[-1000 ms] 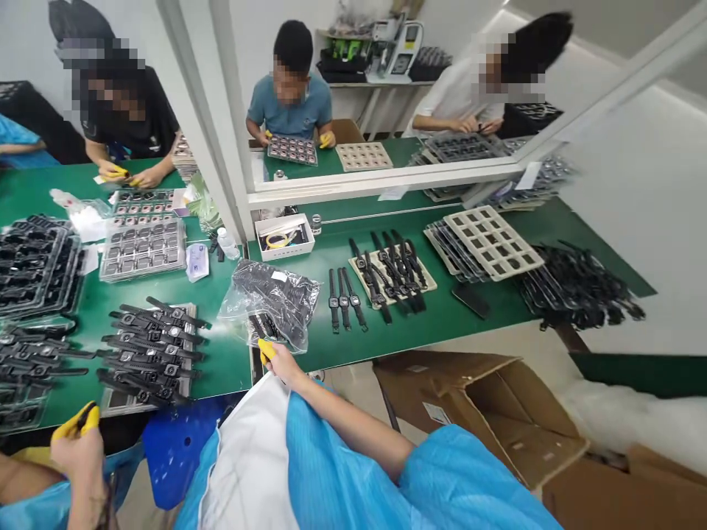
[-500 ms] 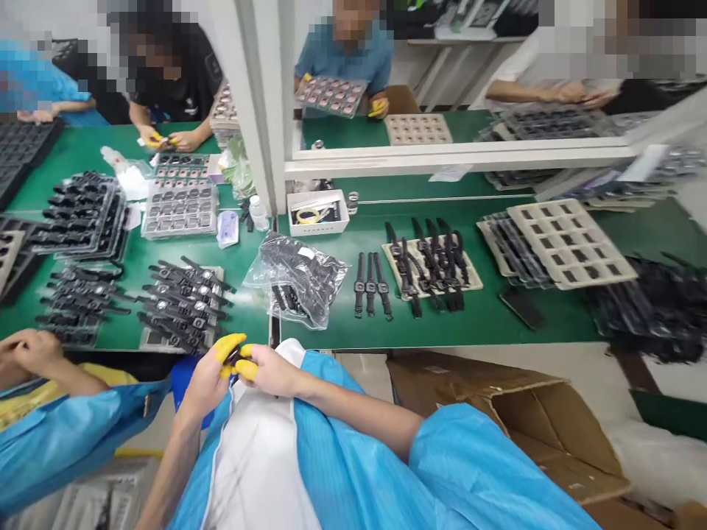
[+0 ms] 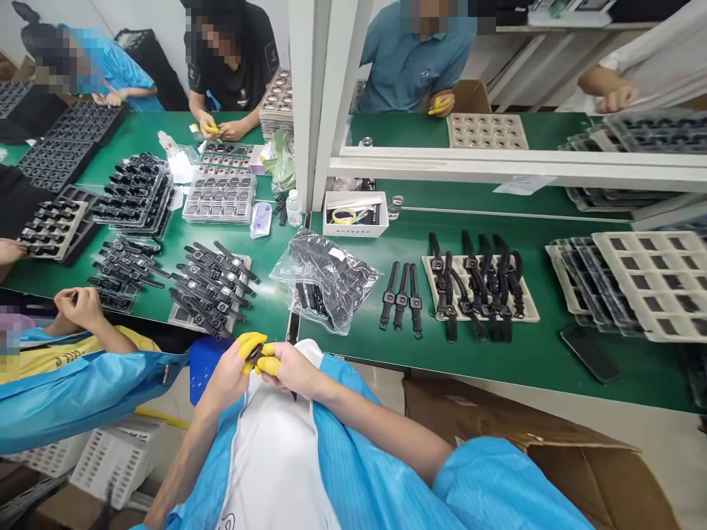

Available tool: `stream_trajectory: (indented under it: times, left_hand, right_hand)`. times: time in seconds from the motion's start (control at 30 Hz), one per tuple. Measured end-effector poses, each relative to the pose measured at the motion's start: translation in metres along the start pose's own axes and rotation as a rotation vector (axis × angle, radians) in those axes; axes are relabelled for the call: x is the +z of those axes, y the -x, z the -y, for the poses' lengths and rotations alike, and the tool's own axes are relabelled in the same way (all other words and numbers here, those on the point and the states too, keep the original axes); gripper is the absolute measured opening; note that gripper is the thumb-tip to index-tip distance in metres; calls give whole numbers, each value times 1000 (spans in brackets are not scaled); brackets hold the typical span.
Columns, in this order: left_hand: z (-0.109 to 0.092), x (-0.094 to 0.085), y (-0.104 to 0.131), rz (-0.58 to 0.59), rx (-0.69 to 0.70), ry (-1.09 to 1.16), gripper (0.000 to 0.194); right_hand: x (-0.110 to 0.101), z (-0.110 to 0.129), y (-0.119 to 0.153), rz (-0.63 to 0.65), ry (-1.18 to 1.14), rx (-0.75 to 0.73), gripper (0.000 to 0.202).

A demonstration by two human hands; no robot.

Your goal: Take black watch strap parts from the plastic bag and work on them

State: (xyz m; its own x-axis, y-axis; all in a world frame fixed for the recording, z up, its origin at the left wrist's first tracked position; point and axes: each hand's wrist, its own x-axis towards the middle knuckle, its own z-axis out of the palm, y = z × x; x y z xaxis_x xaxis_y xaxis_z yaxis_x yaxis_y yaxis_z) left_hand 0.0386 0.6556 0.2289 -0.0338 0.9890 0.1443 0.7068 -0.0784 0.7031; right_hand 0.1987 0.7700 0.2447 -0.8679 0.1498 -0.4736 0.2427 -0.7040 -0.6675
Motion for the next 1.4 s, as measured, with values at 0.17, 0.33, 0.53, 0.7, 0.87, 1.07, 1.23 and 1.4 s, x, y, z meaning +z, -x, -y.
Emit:
stream_trajectory:
  times: [0.17, 0.33, 0.53, 0.7, 0.87, 1.07, 1.23, 1.4]
  left_hand:
    - [0, 5, -1, -41, -9, -18, 64]
    - [0, 16, -1, -82, -27, -15, 60]
    - [-13, 6, -8, 30, -70, 97, 53]
    - [-10, 2, -9, 51, -63, -118, 48]
    - [0, 3, -5, 76, -67, -135, 44]
    - [18, 13, -8, -3, -22, -153, 37]
    - [22, 11, -26, 91, -47, 9, 37]
    - [24, 16, -39, 19, -226, 218, 44]
  right_hand:
    - [-1, 6, 1, -11, -123, 48, 38]
    - [-3, 1, 2, -33, -257, 52, 40]
    - [-6, 0, 1, -55, -284, 40, 44]
    - [-9, 1, -3, -47, -252, 66, 40]
    - [-10, 4, -5, 10, -212, 71, 37]
    - [-21, 7, -6, 14, -241, 89, 29]
    - [-29, 10, -1, 6, -266, 26, 39]
    - [-36, 11, 3, -72, -269, -84, 52]
